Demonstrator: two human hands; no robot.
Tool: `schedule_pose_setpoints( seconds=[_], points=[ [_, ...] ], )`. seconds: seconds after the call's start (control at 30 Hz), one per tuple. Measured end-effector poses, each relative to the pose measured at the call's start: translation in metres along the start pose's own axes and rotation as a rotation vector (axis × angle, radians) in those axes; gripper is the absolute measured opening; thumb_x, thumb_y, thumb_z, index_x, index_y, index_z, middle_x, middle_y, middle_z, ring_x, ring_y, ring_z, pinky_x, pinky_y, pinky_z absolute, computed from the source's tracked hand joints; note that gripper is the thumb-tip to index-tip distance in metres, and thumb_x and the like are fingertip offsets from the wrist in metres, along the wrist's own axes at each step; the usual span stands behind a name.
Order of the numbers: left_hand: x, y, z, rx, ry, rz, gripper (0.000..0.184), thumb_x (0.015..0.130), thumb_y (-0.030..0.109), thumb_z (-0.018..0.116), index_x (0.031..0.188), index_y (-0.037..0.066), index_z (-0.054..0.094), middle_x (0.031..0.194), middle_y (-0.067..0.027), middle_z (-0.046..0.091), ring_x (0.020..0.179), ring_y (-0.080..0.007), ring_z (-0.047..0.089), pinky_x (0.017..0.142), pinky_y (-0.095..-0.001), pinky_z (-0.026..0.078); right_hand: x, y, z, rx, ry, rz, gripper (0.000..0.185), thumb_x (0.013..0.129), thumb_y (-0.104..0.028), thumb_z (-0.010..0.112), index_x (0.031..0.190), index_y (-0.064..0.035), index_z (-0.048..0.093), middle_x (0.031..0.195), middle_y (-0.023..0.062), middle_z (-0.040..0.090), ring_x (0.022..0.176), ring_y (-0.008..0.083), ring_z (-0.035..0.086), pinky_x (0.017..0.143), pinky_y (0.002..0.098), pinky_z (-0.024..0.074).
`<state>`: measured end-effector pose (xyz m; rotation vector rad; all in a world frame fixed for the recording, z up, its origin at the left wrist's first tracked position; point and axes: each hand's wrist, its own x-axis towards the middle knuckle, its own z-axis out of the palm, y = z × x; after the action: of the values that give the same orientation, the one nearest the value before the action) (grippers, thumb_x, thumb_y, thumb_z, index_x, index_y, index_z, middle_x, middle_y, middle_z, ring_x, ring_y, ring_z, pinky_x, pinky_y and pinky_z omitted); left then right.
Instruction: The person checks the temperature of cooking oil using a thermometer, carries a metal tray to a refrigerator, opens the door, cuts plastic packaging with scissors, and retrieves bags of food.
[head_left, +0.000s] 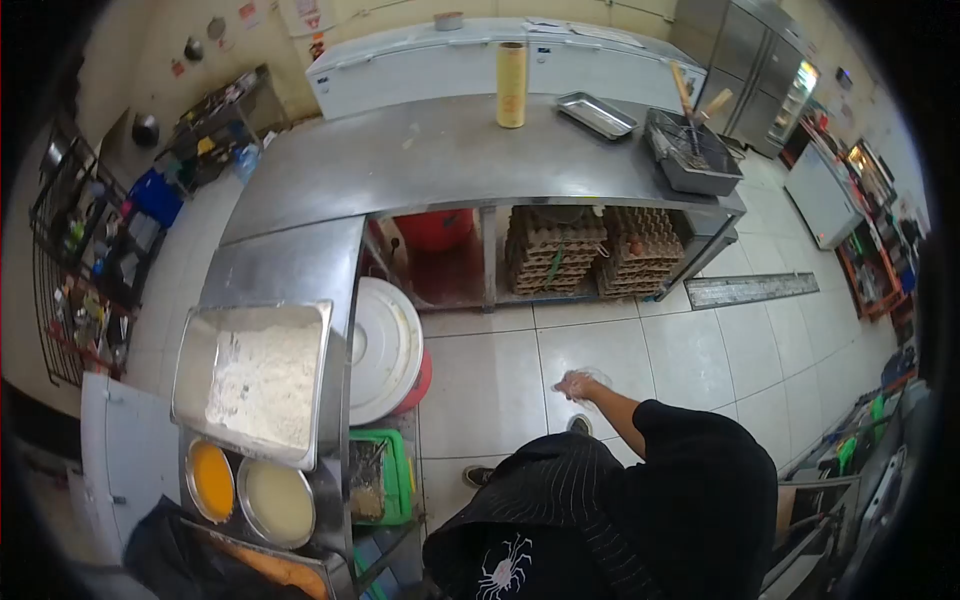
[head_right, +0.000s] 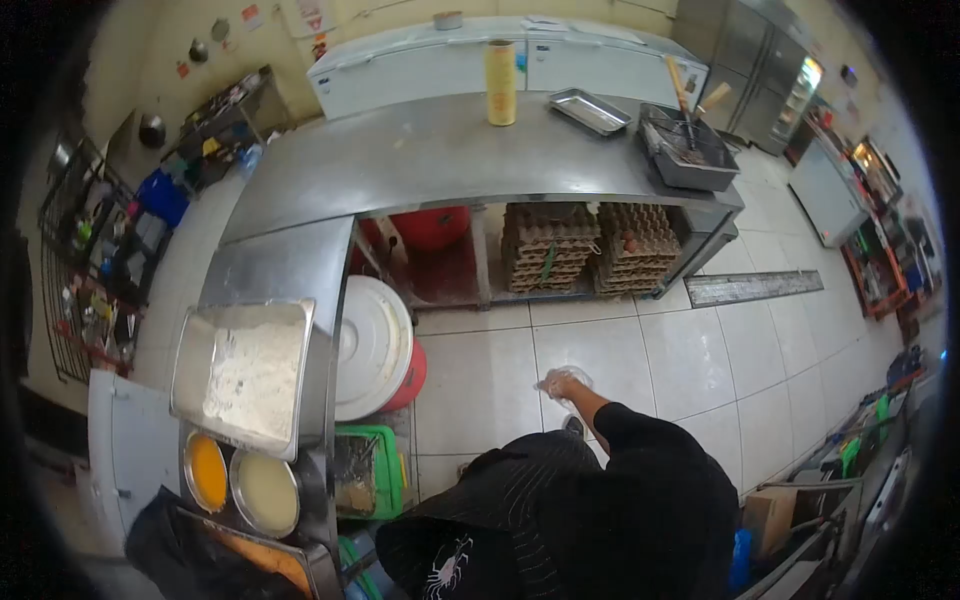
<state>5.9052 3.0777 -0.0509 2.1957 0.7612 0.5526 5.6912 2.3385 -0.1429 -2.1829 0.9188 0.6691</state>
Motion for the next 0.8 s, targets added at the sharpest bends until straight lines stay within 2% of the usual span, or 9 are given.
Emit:
schedule_pose_setpoints(
  seconds=[0.03,0.13,0.27,0.33,0.47,0.57,0.63,0.67,0.8],
  points=[
    [-0.037,-0.017,0.022,0.036,-0.148,-0.016,0.034,0.084,0.031,0.057,0.096,-0.001,0.061,0.088,-0.0109,0.062,0.075,-0.0220,0.057,0.064,-0.0327,0.044,-0.012,0.009,0.000,-0.007,-0.104,0.076,0.041,0.089,-0.044,0.036,0.107,-0.0157,0.060,0.099,0.0178,0.061,0.090,0.0363,0.059,0.085,0.0465,0.0422],
    [-0.151,-0.039,0.090,0.147,-0.655,-0.051,0.032,0.085,0.030,0.056,0.093,-0.001,0.062,0.085,-0.0104,0.062,0.074,-0.0214,0.058,0.062,-0.0319,0.044,-0.061,0.042,-0.002,0.246,0.090,0.109,0.050,0.087,-0.051,0.037,0.100,-0.0110,0.063,0.092,0.0164,0.064,0.087,0.0340,0.060,0.085,0.0430,0.0425],
    [-0.218,-0.008,0.217,-0.349,-1.292,-0.337,0.030,0.085,0.029,0.056,0.090,0.000,0.063,0.082,-0.0097,0.062,0.071,-0.0206,0.058,0.059,-0.0308,0.044,-0.081,0.159,0.027,0.719,0.341,0.273,0.073,0.080,-0.063,0.044,0.096,0.0067,0.057,0.076,0.0166,0.063,0.069,0.0215,0.059,0.065,0.0348,0.0474],
    [-0.293,0.167,0.192,0.272,-1.149,0.447,0.037,0.083,0.036,0.054,0.067,0.003,0.058,0.058,-0.0031,0.053,0.053,-0.0147,0.051,0.048,-0.0293,0.037,-0.105,0.239,0.066,0.890,0.560,0.217,0.072,0.079,-0.061,0.047,0.101,0.0074,0.054,0.076,0.0163,0.062,0.066,0.0199,0.057,0.063,0.0333,0.0473],
    [-0.429,0.316,0.274,0.074,-1.474,0.667,0.036,0.085,0.029,0.053,0.058,0.006,0.052,0.053,0.0020,0.044,0.046,-0.0086,0.039,0.044,-0.0256,0.031,-0.191,0.322,0.101,1.369,0.678,0.593,0.061,0.080,-0.054,0.053,0.097,0.0047,0.056,0.074,0.0137,0.061,0.066,0.0203,0.057,0.064,0.0343,0.0472],
    [-0.592,0.392,0.256,0.094,-1.756,1.072,0.037,0.084,0.025,0.054,0.056,0.002,0.047,0.050,0.0005,0.040,0.051,-0.0079,0.038,0.047,-0.0281,0.033,-0.254,0.372,0.153,1.231,0.961,0.600,0.049,0.083,-0.046,0.051,0.087,0.0013,0.060,0.070,0.0115,0.060,0.065,0.0207,0.057,0.066,0.0344,0.0470],
    [-0.691,0.408,0.221,-0.046,-2.035,1.181,0.031,0.083,0.016,0.055,0.056,0.003,0.046,0.051,0.0021,0.040,0.054,-0.0068,0.039,0.048,-0.0275,0.034,-0.295,0.383,0.122,0.627,1.205,0.249,0.032,0.083,-0.033,0.054,0.081,-0.0029,0.063,0.062,0.0093,0.060,0.059,0.0184,0.055,0.063,0.0340,0.0450],
    [-0.736,0.416,0.205,-0.123,-2.256,1.160,0.032,0.082,0.014,0.057,0.055,0.003,0.045,0.051,0.0032,0.038,0.054,-0.0062,0.037,0.048,-0.0269,0.033,-0.344,0.350,0.056,0.832,1.069,0.596,0.038,0.084,-0.034,0.053,0.063,-0.0024,0.060,0.055,0.0079,0.057,0.056,0.0175,0.053,0.061,0.0346,0.0430],
    [-0.853,0.450,0.119,-0.045,-2.674,1.181,0.037,0.083,0.014,0.059,0.053,0.004,0.039,0.052,0.0061,0.032,0.053,-0.0042,0.031,0.046,-0.0251,0.027,-0.410,0.352,0.024,1.199,1.344,0.847,0.040,0.082,-0.034,0.052,0.065,0.0005,0.061,0.054,0.0103,0.056,0.056,0.0180,0.054,0.055,0.0335,0.0431]
  ],
)
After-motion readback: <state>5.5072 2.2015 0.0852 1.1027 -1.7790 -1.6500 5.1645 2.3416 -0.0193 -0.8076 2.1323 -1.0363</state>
